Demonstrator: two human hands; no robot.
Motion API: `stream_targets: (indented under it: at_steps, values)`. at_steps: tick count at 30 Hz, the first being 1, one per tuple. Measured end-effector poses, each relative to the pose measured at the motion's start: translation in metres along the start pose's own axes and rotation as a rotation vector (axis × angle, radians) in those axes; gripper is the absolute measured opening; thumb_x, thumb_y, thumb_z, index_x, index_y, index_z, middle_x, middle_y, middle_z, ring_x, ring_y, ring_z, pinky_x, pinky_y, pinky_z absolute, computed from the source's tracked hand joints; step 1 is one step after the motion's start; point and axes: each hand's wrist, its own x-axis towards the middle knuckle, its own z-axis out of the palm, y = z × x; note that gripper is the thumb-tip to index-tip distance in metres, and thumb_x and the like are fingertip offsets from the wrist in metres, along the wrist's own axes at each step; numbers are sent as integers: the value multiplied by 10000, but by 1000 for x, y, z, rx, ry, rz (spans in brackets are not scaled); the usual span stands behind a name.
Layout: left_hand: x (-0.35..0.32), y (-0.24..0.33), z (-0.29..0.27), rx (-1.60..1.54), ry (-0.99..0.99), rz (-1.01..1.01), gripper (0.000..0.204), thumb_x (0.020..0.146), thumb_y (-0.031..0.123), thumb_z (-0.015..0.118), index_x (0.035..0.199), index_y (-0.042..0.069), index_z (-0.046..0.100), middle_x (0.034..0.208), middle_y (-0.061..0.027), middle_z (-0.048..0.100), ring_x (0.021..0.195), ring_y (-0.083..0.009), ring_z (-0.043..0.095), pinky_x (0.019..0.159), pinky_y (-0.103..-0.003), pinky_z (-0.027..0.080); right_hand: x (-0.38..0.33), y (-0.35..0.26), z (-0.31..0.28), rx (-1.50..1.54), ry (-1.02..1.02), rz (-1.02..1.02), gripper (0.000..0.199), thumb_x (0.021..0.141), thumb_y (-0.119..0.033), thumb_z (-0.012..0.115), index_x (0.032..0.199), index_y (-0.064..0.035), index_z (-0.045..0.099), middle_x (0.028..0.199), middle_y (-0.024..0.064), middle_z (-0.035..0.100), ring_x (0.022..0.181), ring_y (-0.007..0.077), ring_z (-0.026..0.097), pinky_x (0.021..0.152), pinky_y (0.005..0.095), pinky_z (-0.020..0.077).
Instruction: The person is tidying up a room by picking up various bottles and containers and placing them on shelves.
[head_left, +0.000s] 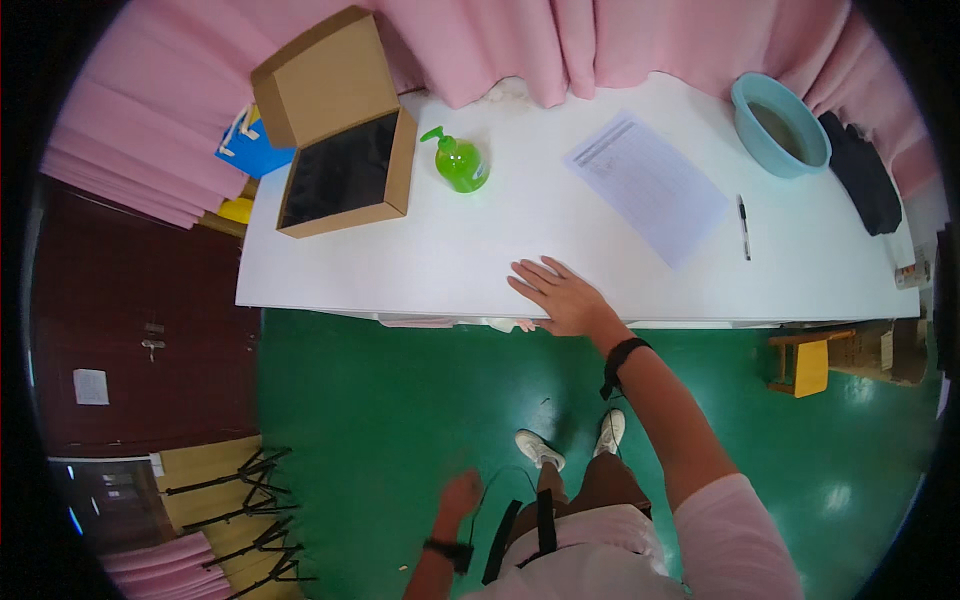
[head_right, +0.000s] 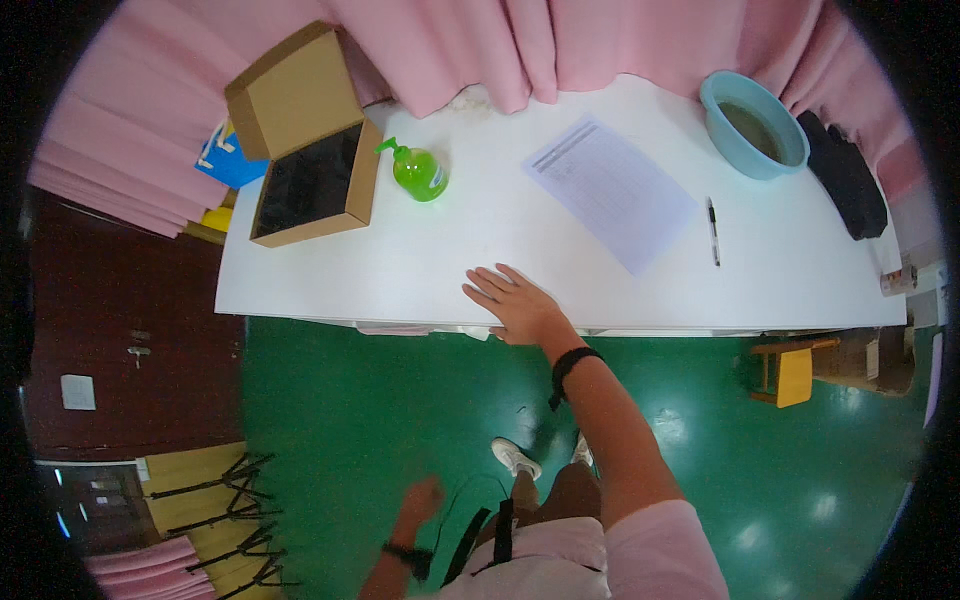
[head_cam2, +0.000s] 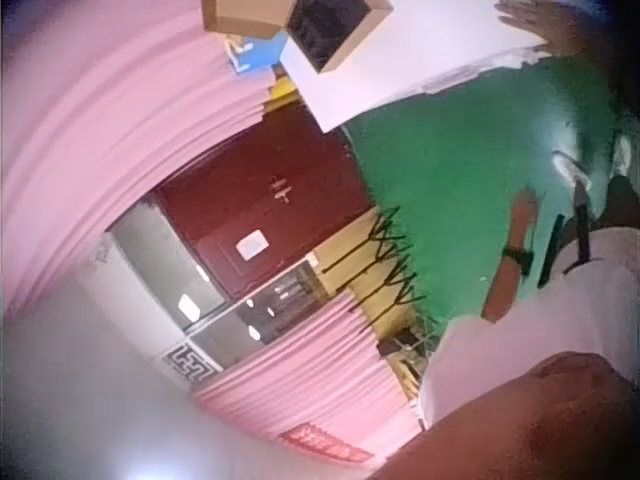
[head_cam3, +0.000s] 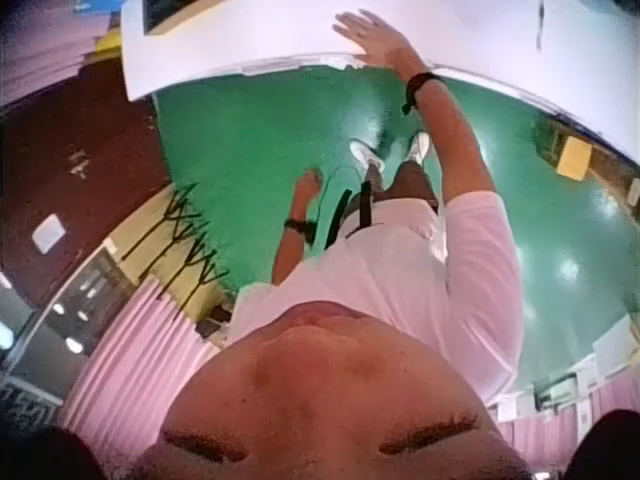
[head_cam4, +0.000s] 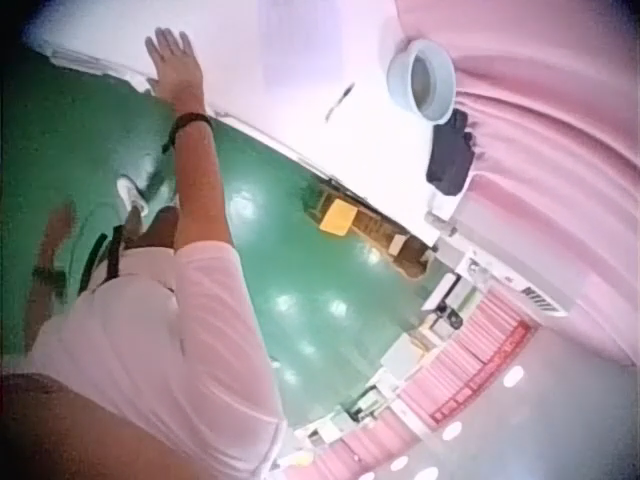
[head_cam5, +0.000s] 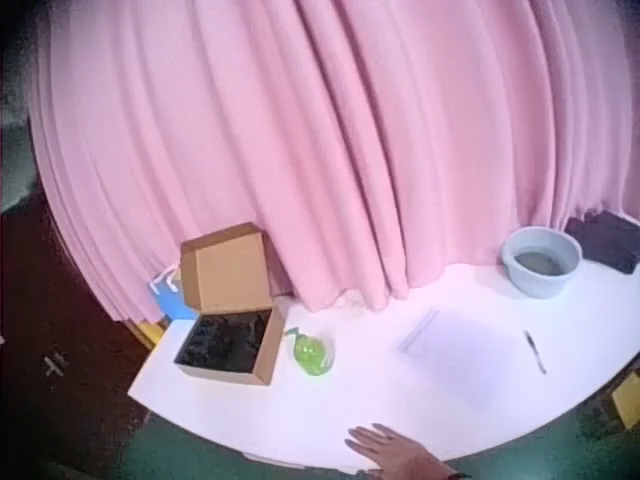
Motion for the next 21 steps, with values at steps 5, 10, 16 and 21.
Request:
stream_targets:
  at_steps: [5,10,16,21]
  values:
    - [-167,-24,105,-495,-929,-364,285,880,262,429,937,28,581,987,-152,610,913,-311,567,793,-399,433,-29,9,8,-37,44,23,781,720,-282,663,1371,-86,280,1434,88,271,1328,210,238,1111,385,151]
    - [-261,-100,234,-299,-426,-311,355,870,323,497,1086,49,563,1182,-132,530,1001,-307,521,872,-428,389,-55,-35,37,-58,145,112,701,770,-306,603,1360,-74,305,1440,94,262,1332,250,230,1096,420,149]
    - [-178,-146,208,-341,-613,-118,379,860,328,516,1106,44,564,1087,-124,572,886,-282,552,800,-425,424,-338,-115,97,160,-23,557,456,848,-371,498,1155,-35,510,1186,185,534,1047,334,535,921,446,403]
    - [-44,-208,143,427,-600,899,401,852,332,532,1123,39,564,1009,-118,606,790,-261,578,741,-422,454,-603,-276,90,414,-652,1603,641,769,-573,499,1073,-20,609,1108,177,594,1037,339,553,918,409,411]
